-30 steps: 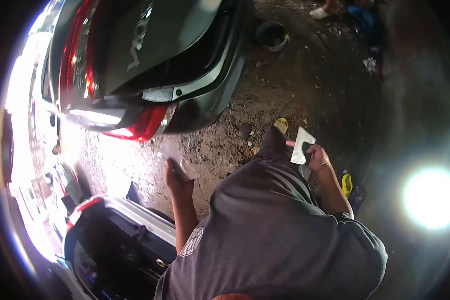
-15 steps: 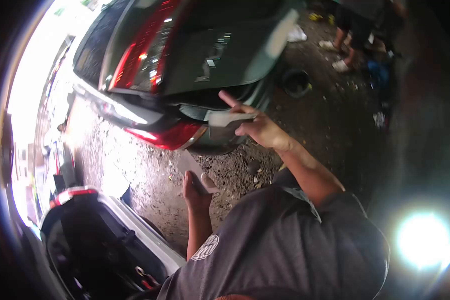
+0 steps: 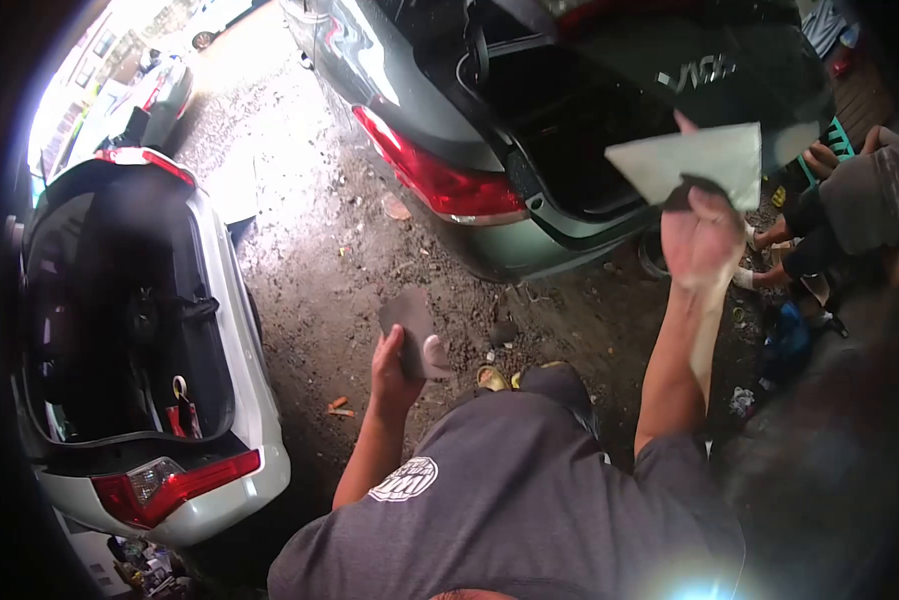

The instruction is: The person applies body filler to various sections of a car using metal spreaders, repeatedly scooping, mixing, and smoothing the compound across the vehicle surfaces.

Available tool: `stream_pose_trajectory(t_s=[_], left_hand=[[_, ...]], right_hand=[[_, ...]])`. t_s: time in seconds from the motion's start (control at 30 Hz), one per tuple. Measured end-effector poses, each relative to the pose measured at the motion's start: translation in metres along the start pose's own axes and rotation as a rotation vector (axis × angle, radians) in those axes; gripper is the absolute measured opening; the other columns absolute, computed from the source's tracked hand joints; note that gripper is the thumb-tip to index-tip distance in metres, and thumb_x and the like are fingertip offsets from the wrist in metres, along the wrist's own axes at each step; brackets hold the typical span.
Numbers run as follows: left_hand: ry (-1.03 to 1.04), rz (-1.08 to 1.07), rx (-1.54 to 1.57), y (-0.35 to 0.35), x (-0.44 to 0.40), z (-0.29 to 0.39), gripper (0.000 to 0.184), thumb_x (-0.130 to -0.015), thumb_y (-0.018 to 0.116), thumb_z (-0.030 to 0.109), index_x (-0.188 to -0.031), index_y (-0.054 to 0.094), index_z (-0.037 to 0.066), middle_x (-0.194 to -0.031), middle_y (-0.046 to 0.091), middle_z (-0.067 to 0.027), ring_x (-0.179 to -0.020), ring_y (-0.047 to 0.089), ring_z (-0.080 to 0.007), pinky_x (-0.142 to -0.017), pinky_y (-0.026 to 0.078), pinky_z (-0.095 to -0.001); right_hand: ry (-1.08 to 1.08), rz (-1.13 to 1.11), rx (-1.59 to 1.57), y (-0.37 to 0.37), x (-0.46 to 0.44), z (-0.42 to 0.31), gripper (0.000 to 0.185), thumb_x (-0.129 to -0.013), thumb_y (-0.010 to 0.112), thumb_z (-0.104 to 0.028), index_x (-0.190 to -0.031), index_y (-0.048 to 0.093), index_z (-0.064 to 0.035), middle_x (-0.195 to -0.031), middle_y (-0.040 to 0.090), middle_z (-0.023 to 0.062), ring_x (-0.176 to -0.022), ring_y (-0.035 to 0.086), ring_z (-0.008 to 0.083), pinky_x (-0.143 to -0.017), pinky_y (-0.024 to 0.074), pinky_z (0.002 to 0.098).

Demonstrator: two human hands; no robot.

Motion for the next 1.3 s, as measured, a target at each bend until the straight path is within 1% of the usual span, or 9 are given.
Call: stream_pose_trajectory(t_s=[0.23, 0.37, 0.53, 0.9, 1.07, 1.13, 1.2, 1.23, 1.3], left_hand=[[0.146, 0.003, 0.052, -0.001, 0.007, 0.028, 0.039, -0.101, 0.055, 0.03, -0.132, 0.052, 0.007, -0.117, 0.065, -0.0095, -0.107, 0.066, -0.0252, -0.089, 0.057, -0.0469], [0.311, 0.201, 0.018, 0.021, 0.01, 0.03, 0.035, -0.102, 0.053, 0.024, -0.13, 0.051, 0.003, -0.121, 0.062, -0.012, -0.11, 0.064, -0.0269, -0.093, 0.055, -0.0474], [0.552, 0.437, 0.04, 0.063, 0.008, 0.005, 0.034, -0.102, 0.053, 0.017, -0.132, 0.047, 0.0, -0.122, 0.06, -0.015, -0.111, 0.063, -0.0241, -0.096, 0.053, -0.0407], [1.253, 0.698, -0.116, 0.214, -0.006, -0.104, 0.035, -0.102, 0.055, 0.016, -0.131, 0.047, -0.003, -0.125, 0.058, -0.0133, -0.112, 0.057, -0.0202, -0.095, 0.048, -0.0339], [1.225, 1.214, -0.138, 0.218, 0.011, -0.172, 0.041, -0.103, 0.056, 0.017, -0.137, 0.046, -0.003, -0.132, 0.056, -0.0141, -0.116, 0.055, -0.0216, -0.103, 0.042, -0.0371], [1.339, 1.433, -0.432, 0.219, 0.047, -0.198, 0.039, -0.102, 0.057, 0.023, -0.131, 0.05, -0.002, -0.122, 0.058, -0.014, -0.113, 0.054, -0.0212, -0.097, 0.044, -0.037], [1.372, 1.643, -0.534, 0.221, 0.087, -0.221, 0.039, -0.101, 0.06, 0.025, -0.13, 0.05, 0.0, -0.121, 0.056, -0.0138, -0.114, 0.053, -0.0219, -0.098, 0.044, -0.0373], [1.413, 1.686, -0.458, 0.223, 0.106, -0.23, 0.04, -0.1, 0.061, 0.025, -0.131, 0.049, 0.001, -0.124, 0.055, -0.0134, -0.115, 0.052, -0.0225, -0.1, 0.044, -0.0376], [1.589, 1.233, 0.255, 0.219, 0.132, -0.264, 0.041, -0.098, 0.063, 0.023, -0.133, 0.049, 0.006, -0.13, 0.053, -0.0093, -0.119, 0.052, -0.0221, -0.102, 0.044, -0.0402]], right_hand=[[-0.019, -0.279, 0.072, 0.047, -0.036, -0.015, 0.064, -0.089, 0.058, -0.002, -0.147, 0.033, 0.0062, -0.156, 0.024, 0.0331, -0.148, 0.024, 0.0402, -0.122, 0.0174, 0.0557], [0.042, -0.321, 0.611, 0.031, 0.012, 0.01, 0.051, -0.092, 0.058, -0.002, -0.14, 0.043, 0.0042, -0.141, 0.05, 0.0194, -0.13, 0.048, 0.0348, -0.113, 0.0349, 0.0463], [-0.264, -0.974, 1.11, 0.05, 0.055, 0.069, 0.046, -0.087, 0.064, -0.003, -0.131, 0.06, -0.0149, -0.125, 0.057, 0.0113, -0.116, 0.055, 0.0302, -0.102, 0.043, 0.0418], [-0.654, -1.409, 0.763, 0.006, 0.001, 0.087, 0.04, -0.081, 0.069, -0.019, -0.121, 0.067, -0.0242, -0.12, 0.057, 0.0021, -0.118, 0.053, 0.0233, -0.106, 0.0398, 0.0494], [-0.524, -1.701, 0.448, -0.036, 0.013, 0.073, 0.037, -0.08, 0.07, -0.02, -0.117, 0.069, -0.0223, -0.118, 0.059, 0.0033, -0.114, 0.056, 0.0236, -0.104, 0.0419, 0.0473], [0.211, -1.828, 0.275, -0.072, 0.02, 0.092, 0.041, -0.079, 0.069, -0.002, -0.118, 0.069, -0.0146, -0.118, 0.062, 0.0074, -0.114, 0.058, 0.0274, -0.104, 0.0433, 0.0442], [1.086, -1.502, 0.209, -0.108, 0.025, 0.12, 0.046, -0.081, 0.065, 0.005, -0.125, 0.064, -0.0094, -0.123, 0.062, 0.0073, -0.118, 0.058, 0.0291, -0.104, 0.0443, 0.0444], [1.7, -1.069, -0.099, -0.111, 0.03, 0.117, 0.051, -0.084, 0.064, 0.004, -0.133, 0.055, -0.0048, -0.128, 0.061, 0.0087, -0.122, 0.057, 0.0289, -0.105, 0.0447, 0.0458], [1.943, -1.004, -0.084, -0.125, 0.032, 0.124, 0.057, -0.084, 0.064, 0.001, -0.139, 0.049, -0.0038, -0.128, 0.061, 0.013, -0.12, 0.059, 0.0287, -0.107, 0.0443, 0.0478]])
Point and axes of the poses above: each hand's wrist, its own x-axis away from the middle knuckle, its own y-axis out of the palm, z = x × y, the point moved 2 cm from there along -x, towards the middle knuckle
